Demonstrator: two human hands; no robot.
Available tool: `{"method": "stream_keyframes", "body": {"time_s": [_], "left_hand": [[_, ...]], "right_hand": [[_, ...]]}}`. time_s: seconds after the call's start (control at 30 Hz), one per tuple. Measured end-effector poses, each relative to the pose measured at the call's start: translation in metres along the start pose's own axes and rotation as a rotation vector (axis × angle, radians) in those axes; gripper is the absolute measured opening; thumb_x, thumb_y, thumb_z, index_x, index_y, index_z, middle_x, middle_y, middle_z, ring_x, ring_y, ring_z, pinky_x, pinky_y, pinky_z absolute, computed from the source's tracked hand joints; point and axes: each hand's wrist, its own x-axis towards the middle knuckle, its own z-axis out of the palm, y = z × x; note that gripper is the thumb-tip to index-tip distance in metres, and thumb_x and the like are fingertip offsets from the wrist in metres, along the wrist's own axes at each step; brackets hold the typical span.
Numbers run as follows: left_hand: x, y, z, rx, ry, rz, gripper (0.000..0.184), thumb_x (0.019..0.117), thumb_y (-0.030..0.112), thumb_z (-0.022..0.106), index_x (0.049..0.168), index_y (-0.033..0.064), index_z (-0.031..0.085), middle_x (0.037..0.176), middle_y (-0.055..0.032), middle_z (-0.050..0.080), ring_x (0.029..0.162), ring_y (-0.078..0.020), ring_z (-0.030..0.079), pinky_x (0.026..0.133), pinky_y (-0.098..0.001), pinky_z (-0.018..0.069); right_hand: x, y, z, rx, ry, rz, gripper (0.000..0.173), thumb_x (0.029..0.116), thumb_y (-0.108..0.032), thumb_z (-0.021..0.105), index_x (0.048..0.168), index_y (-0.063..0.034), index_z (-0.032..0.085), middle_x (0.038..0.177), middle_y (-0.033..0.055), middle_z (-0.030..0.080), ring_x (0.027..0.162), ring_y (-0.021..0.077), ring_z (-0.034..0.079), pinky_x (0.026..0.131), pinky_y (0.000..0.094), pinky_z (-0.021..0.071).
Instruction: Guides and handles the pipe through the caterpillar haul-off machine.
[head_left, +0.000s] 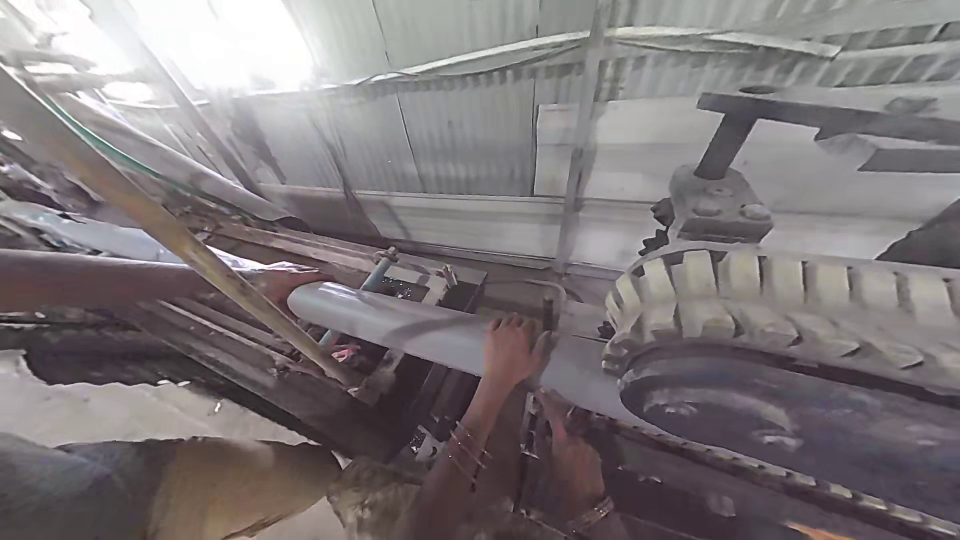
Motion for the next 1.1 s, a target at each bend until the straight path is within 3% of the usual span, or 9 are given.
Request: {"method": "stream_keyframes", "body": {"time_s": [0.1, 0.17, 0.37, 0.47, 0.57, 0.77, 0.9, 0.97, 1.1], "left_hand": [[-0.003, -0.001, 0.003, -0.006, 0.040, 0.023, 0.051, 0.1087, 0.040, 0.042, 0.134, 0.0027, 0.065, 0.137, -0.0177, 0.065, 0.137, -0.0314, 0.053, 0.122, -0.0487, 0.0270], [-0.003, 0.000, 0.004, -0.003, 0.041, 0.025, 0.050, 0.1086, 0.040, 0.043, 0.135, 0.0031, 0.065, 0.137, -0.0172, 0.064, 0.137, -0.0312, 0.053, 0.122, -0.0487, 0.0271], [-0.003, 0.001, 0.006, -0.027, 0.026, 0.043, 0.051, 0.1083, 0.040, 0.044, 0.137, 0.0024, 0.063, 0.140, -0.0177, 0.063, 0.139, -0.0324, 0.052, 0.123, -0.0494, 0.0254], [-0.004, 0.000, 0.004, -0.028, 0.008, 0.046, 0.051, 0.1088, 0.039, 0.042, 0.139, 0.0031, 0.062, 0.143, -0.0169, 0.061, 0.141, -0.0313, 0.049, 0.124, -0.0487, 0.0232], [-0.005, 0.005, 0.003, -0.038, -0.004, 0.057, 0.051, 0.1089, 0.039, 0.043, 0.139, 0.0030, 0.061, 0.144, -0.0167, 0.061, 0.142, -0.0309, 0.049, 0.124, -0.0486, 0.0237], [-0.007, 0.003, 0.002, -0.053, 0.005, 0.062, 0.051, 0.1085, 0.040, 0.044, 0.139, 0.0026, 0.061, 0.143, -0.0171, 0.061, 0.140, -0.0306, 0.050, 0.124, -0.0482, 0.0245], [-0.005, 0.006, 0.005, -0.072, 0.006, 0.092, 0.050, 0.1080, 0.039, 0.045, 0.138, 0.0028, 0.062, 0.142, -0.0168, 0.062, 0.140, -0.0305, 0.051, 0.123, -0.0471, 0.0253], [-0.004, 0.004, 0.005, -0.070, -0.001, 0.090, 0.052, 0.1081, 0.041, 0.044, 0.138, 0.0029, 0.061, 0.142, -0.0169, 0.061, 0.140, -0.0305, 0.051, 0.123, -0.0473, 0.0252], [-0.006, 0.004, 0.006, -0.080, 0.012, 0.087, 0.050, 0.1078, 0.040, 0.046, 0.136, 0.0022, 0.063, 0.138, -0.0183, 0.064, 0.137, -0.0316, 0.053, 0.123, -0.0471, 0.0264]], "right_hand": [[0.002, 0.005, 0.012, -0.001, 0.148, -0.071, 0.058, 0.0972, -0.011, 0.062, 0.153, -0.0193, 0.051, 0.076, 0.0211, 0.073, 0.063, 0.0446, 0.071, 0.058, 0.0575, 0.0564], [0.002, 0.003, 0.011, 0.005, 0.125, -0.068, 0.060, 0.0969, -0.012, 0.062, 0.154, -0.0202, 0.049, 0.076, 0.0210, 0.072, 0.063, 0.0449, 0.070, 0.058, 0.0588, 0.0556], [0.009, -0.008, -0.008, -0.006, -0.133, 0.034, 0.059, 0.1045, -0.019, 0.054, 0.161, -0.0232, 0.036, 0.091, 0.0236, 0.074, 0.080, 0.0465, 0.072, 0.073, 0.0609, 0.0558], [0.009, -0.013, -0.011, 0.000, -0.155, 0.058, 0.056, 0.1055, -0.020, 0.052, 0.160, -0.0208, 0.039, 0.095, 0.0243, 0.075, 0.084, 0.0473, 0.072, 0.075, 0.0614, 0.0556], [0.007, -0.010, -0.006, 0.016, -0.060, 0.014, 0.054, 0.1028, -0.018, 0.056, 0.156, -0.0163, 0.046, 0.089, 0.0243, 0.074, 0.078, 0.0473, 0.073, 0.071, 0.0619, 0.0562], [0.010, -0.020, -0.006, -0.062, -0.156, 0.102, 0.053, 0.1063, -0.024, 0.051, 0.158, -0.0127, 0.041, 0.103, 0.0250, 0.074, 0.090, 0.0459, 0.073, 0.081, 0.0596, 0.0563], [0.011, -0.007, 0.002, -0.057, -0.119, 0.083, 0.044, 0.1049, -0.021, 0.053, 0.145, -0.0024, 0.055, 0.104, 0.0265, 0.073, 0.094, 0.0467, 0.072, 0.083, 0.0602, 0.0559], [0.012, -0.013, -0.007, -0.056, -0.190, 0.097, 0.047, 0.1057, -0.023, 0.052, 0.149, -0.0063, 0.051, 0.109, 0.0266, 0.073, 0.099, 0.0465, 0.071, 0.087, 0.0601, 0.0545], [0.007, -0.036, -0.034, -0.054, -0.300, 0.133, 0.049, 0.1067, -0.023, 0.048, 0.151, -0.0016, 0.047, 0.128, 0.0267, 0.066, 0.116, 0.0446, 0.066, 0.100, 0.0566, 0.0499]]}}
